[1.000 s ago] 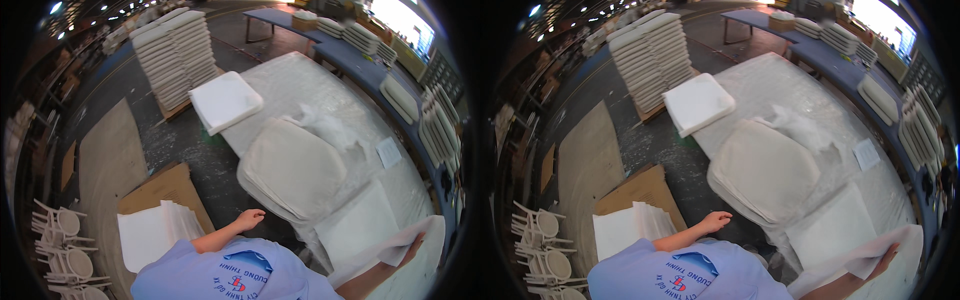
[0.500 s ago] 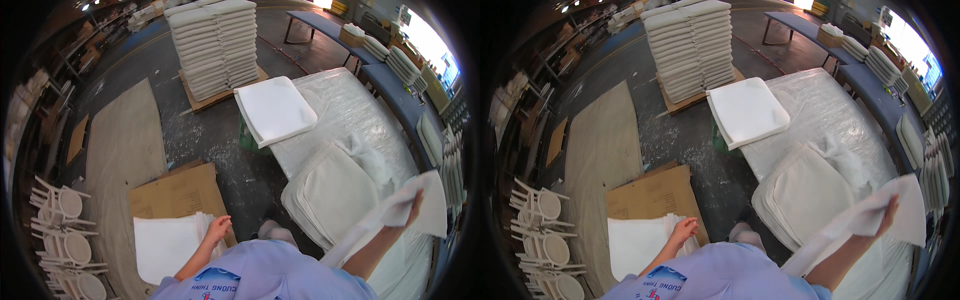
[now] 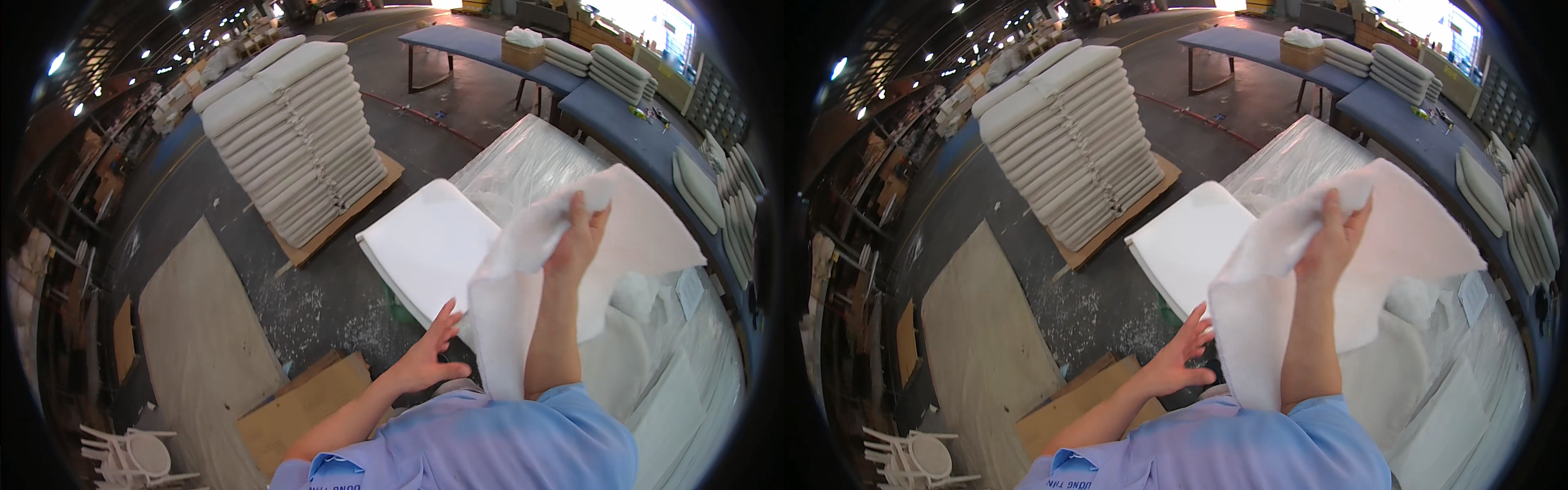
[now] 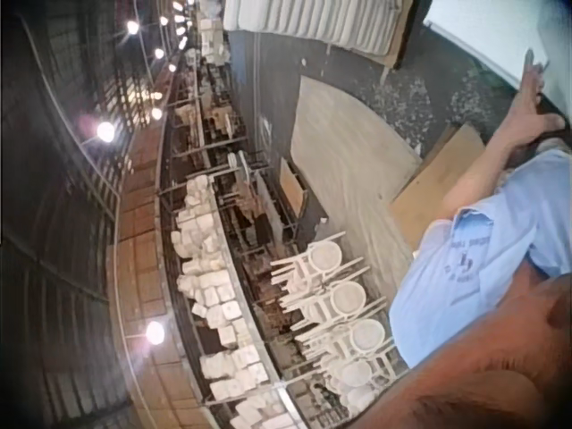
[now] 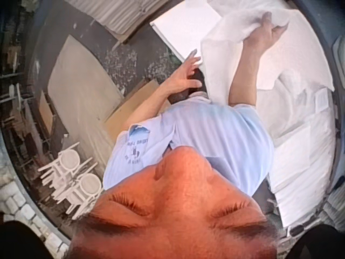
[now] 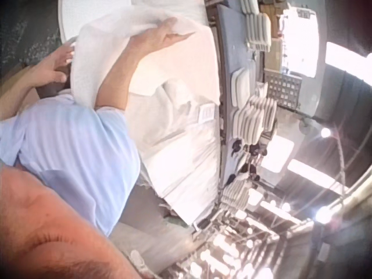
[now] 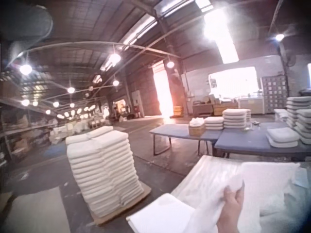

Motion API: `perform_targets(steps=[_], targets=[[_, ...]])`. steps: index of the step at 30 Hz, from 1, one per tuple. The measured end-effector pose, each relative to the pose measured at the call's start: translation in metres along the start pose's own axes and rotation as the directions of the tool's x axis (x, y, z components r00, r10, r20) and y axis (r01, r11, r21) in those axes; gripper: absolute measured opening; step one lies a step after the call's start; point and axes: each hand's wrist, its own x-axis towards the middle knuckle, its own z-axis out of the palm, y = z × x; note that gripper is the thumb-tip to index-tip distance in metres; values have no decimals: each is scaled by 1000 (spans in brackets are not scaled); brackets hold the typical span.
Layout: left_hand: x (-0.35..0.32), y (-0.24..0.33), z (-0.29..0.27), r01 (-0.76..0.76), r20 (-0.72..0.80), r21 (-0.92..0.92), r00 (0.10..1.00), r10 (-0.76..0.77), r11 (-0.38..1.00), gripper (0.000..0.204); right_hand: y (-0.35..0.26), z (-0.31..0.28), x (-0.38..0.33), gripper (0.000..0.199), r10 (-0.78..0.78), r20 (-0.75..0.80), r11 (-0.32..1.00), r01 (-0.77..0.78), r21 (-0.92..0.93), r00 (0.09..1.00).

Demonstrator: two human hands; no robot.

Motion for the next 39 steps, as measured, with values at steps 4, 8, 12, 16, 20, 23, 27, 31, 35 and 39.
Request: perform_targets(steps=[4,8,12,16,20,23,27,31,35,39], targets=[[101,24,-36,-183,18,-222,981,192,958,107,34,50,17,59,-9,22,998,8,60,1000],[145,51,-66,-177,166,-222,962,216,959,104,53,51,34,60,-83,-68,996,80,-46,994],[182,70,-85,-339,109,-10,935,338,941,71,60,58,32,61,-90,-116,995,84,-58,989],[228,96,-131,-212,-26,-217,977,211,953,31,62,79,26,62,-140,-43,986,135,-100,989],[255,158,-224,-233,25,-217,969,244,948,34,55,34,22,68,-267,52,936,272,-224,962],[279,204,-290,-124,136,-286,976,169,950,36,83,-50,-19,84,-310,-452,828,4,-560,837],[309,225,-348,207,387,-503,922,4,839,38,174,-76,-58,123,288,-584,910,-407,-81,759],[312,225,-383,328,422,-460,899,-122,825,39,263,-3,-42,119,511,-299,800,-573,-177,806],[317,222,-396,316,473,-398,875,-103,861,37,286,40,-33,113,503,-186,692,-522,-499,844],[319,226,-387,332,570,-348,817,-83,877,35,302,67,-25,116,561,-211,597,-568,-567,801]])
